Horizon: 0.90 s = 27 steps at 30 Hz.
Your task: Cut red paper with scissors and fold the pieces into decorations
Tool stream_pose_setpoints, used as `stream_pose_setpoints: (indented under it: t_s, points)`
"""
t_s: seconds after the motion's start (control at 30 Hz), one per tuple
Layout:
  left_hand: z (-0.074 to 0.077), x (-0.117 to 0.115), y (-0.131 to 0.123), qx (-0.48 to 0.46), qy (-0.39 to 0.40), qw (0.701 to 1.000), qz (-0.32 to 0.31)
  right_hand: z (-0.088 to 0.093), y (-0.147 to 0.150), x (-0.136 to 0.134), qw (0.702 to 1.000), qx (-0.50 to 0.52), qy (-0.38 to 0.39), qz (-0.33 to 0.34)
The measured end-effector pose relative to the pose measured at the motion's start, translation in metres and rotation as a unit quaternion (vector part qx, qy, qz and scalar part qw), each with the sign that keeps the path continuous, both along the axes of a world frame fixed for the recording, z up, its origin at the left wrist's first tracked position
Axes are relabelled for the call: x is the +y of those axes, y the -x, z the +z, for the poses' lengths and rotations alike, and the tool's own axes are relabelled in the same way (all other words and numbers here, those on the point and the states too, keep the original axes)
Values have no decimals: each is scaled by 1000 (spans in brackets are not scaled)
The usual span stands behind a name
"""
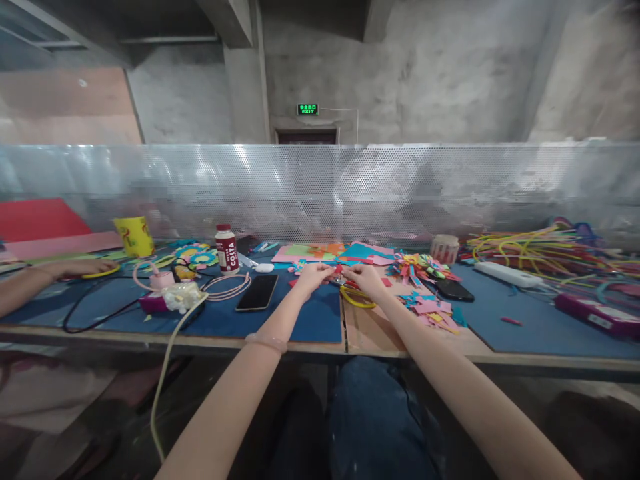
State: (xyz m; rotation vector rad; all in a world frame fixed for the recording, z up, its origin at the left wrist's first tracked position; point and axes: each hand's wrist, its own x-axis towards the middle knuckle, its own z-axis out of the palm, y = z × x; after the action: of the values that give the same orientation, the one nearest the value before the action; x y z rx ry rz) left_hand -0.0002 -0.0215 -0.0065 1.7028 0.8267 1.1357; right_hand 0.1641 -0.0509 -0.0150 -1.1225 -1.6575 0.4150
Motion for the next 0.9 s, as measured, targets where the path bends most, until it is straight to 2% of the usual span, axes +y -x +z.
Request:
stream_pose_setpoints:
  t_s: [0.13,0.3,0.4,0.5,0.6,0.7,0.77,0.83,0.9]
  points:
    - [-2,4,1,-1,-28,1000,6,0,0,-2,1000,4,0,24]
    - [-3,5,2,1,-24,1000,8,-4,1,-1,999,-15,17,43]
    - [-2,3,2,3,6,1000,12,-7,0,3,999,-30,-17,3]
    - [-2,0,1,-6,102,995,7,-10,-1,7,989,-94,-84,-80]
    - [-2,-2,1,-19,162,986,-21,-11,1,7,937,-254,-183,-154]
    - [-2,-2,0,-28,153,987,-38,-10,8,1,859,-415,-242,-178]
    - [-2,-1,-1,-30,143,988,-42,-9,14,-4,820,-472,-255,-198]
    - [-2,1,-2,-32,125,991,-44,-7,20,-9,804,-491,-262,-209]
    - [-2,2,-2,-33,100,994,-27,-5,22,-13,812,-472,-269,-213]
